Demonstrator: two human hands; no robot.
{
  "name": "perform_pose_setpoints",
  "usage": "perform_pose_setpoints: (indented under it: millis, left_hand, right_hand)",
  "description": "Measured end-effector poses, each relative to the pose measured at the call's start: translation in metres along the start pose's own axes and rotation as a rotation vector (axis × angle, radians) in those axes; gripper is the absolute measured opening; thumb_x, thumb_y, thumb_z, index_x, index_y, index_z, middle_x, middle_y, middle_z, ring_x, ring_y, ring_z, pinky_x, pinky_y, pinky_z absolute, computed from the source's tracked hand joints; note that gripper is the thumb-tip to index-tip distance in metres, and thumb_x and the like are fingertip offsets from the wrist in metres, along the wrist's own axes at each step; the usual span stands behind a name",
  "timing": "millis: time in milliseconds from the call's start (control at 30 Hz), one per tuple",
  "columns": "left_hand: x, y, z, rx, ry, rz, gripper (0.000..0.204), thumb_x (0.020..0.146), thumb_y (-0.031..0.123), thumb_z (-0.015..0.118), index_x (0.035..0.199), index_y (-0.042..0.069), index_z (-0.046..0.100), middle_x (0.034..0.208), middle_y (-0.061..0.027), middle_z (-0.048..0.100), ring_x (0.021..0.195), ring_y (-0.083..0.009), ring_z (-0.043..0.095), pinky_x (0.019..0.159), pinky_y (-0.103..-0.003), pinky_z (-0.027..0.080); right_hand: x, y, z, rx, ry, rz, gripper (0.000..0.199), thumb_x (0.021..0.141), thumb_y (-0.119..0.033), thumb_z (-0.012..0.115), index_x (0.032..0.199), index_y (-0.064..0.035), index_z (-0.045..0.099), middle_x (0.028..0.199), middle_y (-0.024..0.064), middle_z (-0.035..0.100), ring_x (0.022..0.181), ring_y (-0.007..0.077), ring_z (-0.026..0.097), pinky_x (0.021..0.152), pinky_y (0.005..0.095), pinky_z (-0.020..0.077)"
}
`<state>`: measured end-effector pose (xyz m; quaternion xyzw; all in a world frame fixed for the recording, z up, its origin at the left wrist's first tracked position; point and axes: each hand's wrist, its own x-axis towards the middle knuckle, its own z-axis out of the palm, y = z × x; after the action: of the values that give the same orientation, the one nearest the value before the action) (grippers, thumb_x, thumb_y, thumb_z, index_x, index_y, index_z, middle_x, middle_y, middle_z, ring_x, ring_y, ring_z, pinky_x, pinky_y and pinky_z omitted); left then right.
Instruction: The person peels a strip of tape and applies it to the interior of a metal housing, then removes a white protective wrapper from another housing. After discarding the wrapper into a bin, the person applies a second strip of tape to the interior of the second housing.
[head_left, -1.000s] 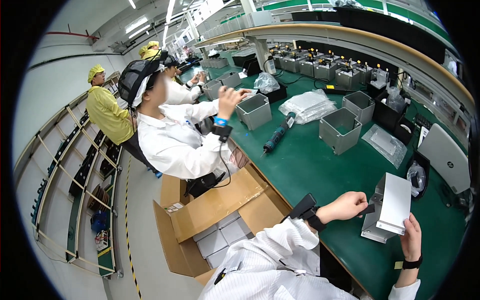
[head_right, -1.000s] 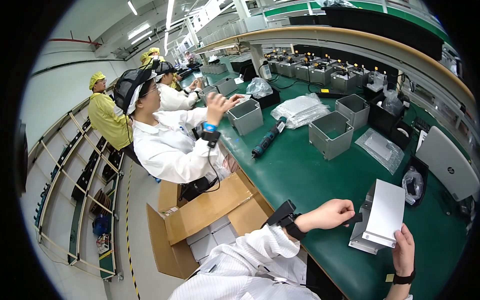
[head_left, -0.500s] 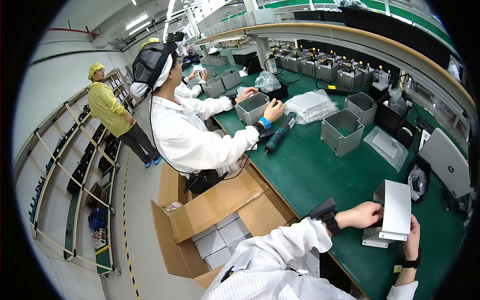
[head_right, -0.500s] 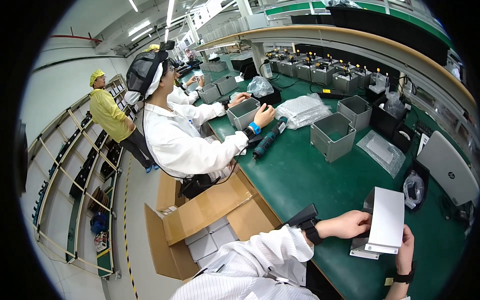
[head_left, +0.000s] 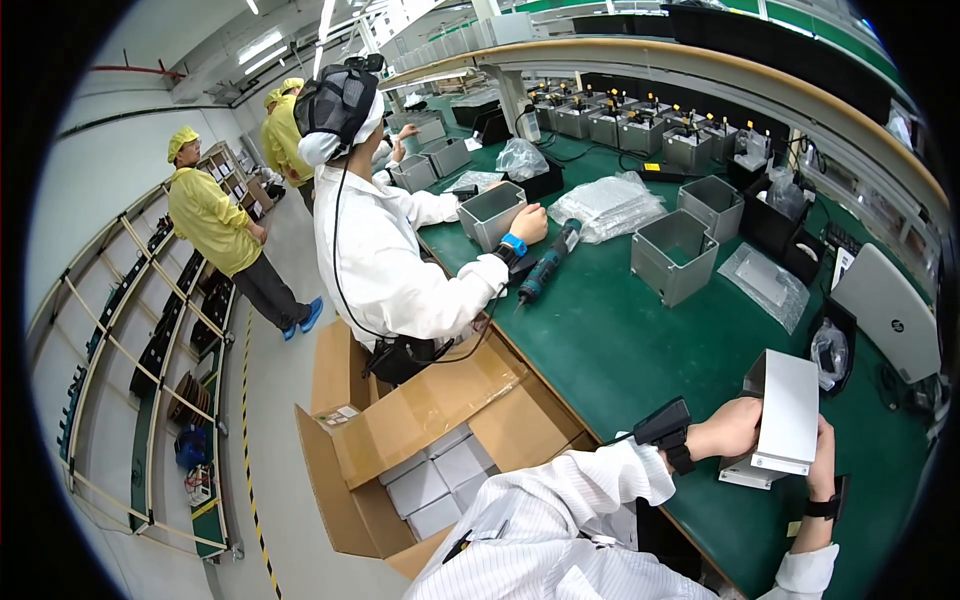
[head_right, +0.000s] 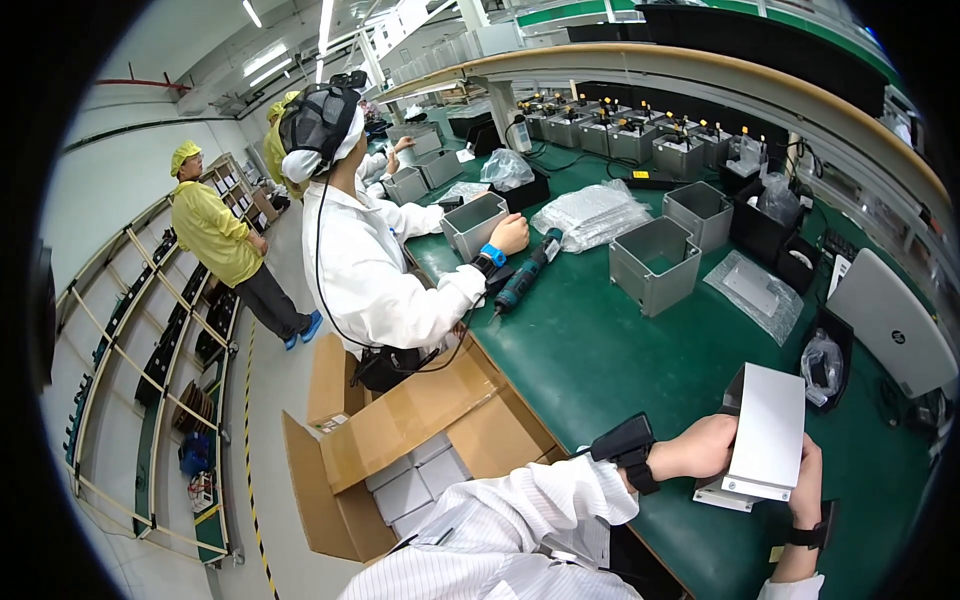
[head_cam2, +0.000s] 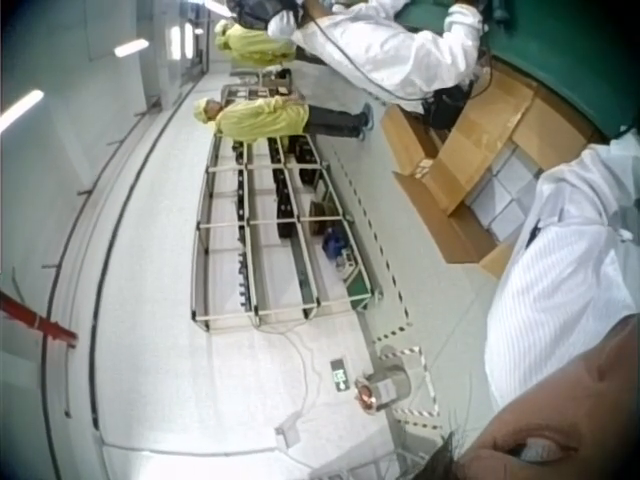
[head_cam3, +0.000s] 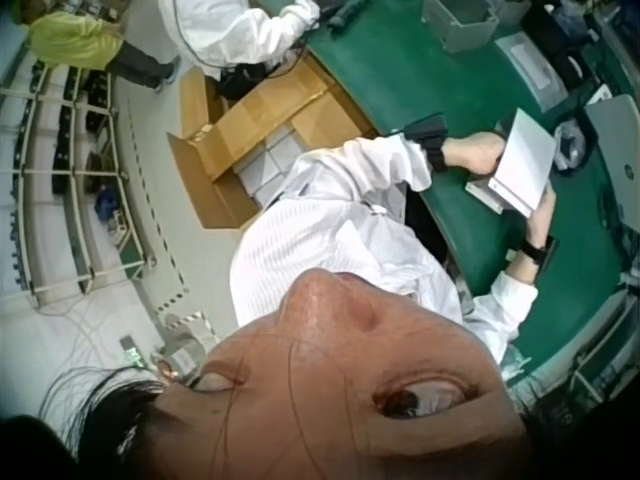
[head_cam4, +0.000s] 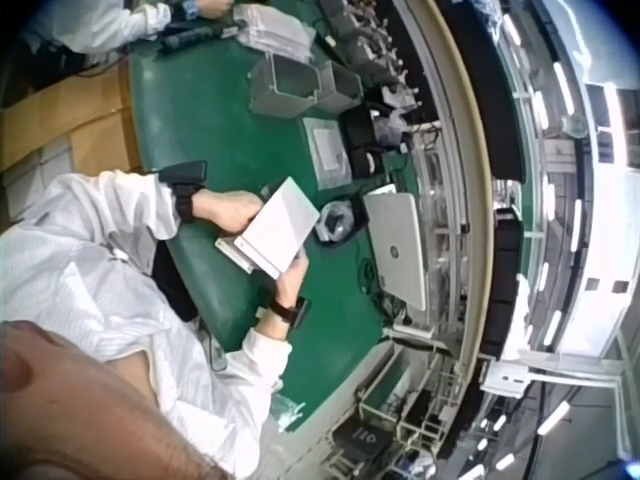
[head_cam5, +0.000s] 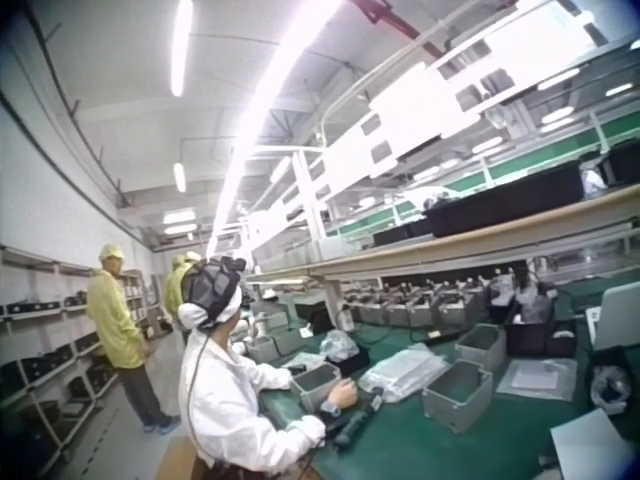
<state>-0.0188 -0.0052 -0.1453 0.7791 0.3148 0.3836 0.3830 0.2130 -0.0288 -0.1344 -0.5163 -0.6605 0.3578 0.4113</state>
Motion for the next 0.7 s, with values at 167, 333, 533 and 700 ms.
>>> perform_pose_setpoints:
  millis: [167,333,533,700]
  left_hand:
    - [0.001,-0.007,0.004,0.003,0.024,0.041,0.021,0.087,0.013,0.064,0.103,0.0,0.066,0.097,-0.024,0.069,0.091,-0.0429,0.065,0.078,-0.046,0.054]
    - [0.005,-0.004,0.003,-0.024,0.009,0.08,0.02,0.087,0.013,0.065,0.1,-0.002,0.065,0.094,-0.0245,0.069,0.088,-0.0435,0.065,0.076,-0.046,0.053]
    - [0.005,-0.001,0.004,-0.024,0.017,0.089,0.019,0.085,0.012,0.065,0.098,-0.001,0.065,0.092,-0.0245,0.068,0.086,-0.0445,0.064,0.073,-0.047,0.053]
    - [0.004,-0.008,0.0,-0.004,-0.01,0.101,0.023,0.083,0.012,0.067,0.101,-0.001,0.063,0.093,-0.024,0.068,0.085,-0.0446,0.064,0.073,-0.048,0.053]
  right_hand:
    - [-0.004,0.003,0.008,0.003,0.061,-0.119,0.023,0.087,-0.005,0.066,0.105,0.0083,0.065,0.092,0.0066,0.071,0.084,0.0107,0.061,0.075,0.0284,0.0504]
    - [0.001,0.018,0.001,-0.042,0.101,-0.099,0.018,0.086,-0.002,0.065,0.102,0.0076,0.066,0.086,0.0039,0.07,0.079,0.0084,0.06,0.071,0.0267,0.0493]
    - [-0.003,0.013,-0.001,0.002,0.097,-0.057,0.015,0.086,0.003,0.064,0.1,0.0072,0.067,0.085,0.0025,0.07,0.077,0.0061,0.059,0.069,0.0242,0.0488]
    - [0.002,0.0,0.014,0.031,0.11,-0.053,0.015,0.086,0.002,0.065,0.1,0.0057,0.068,0.087,0.0034,0.071,0.078,0.0069,0.061,0.07,0.0239,0.0496]
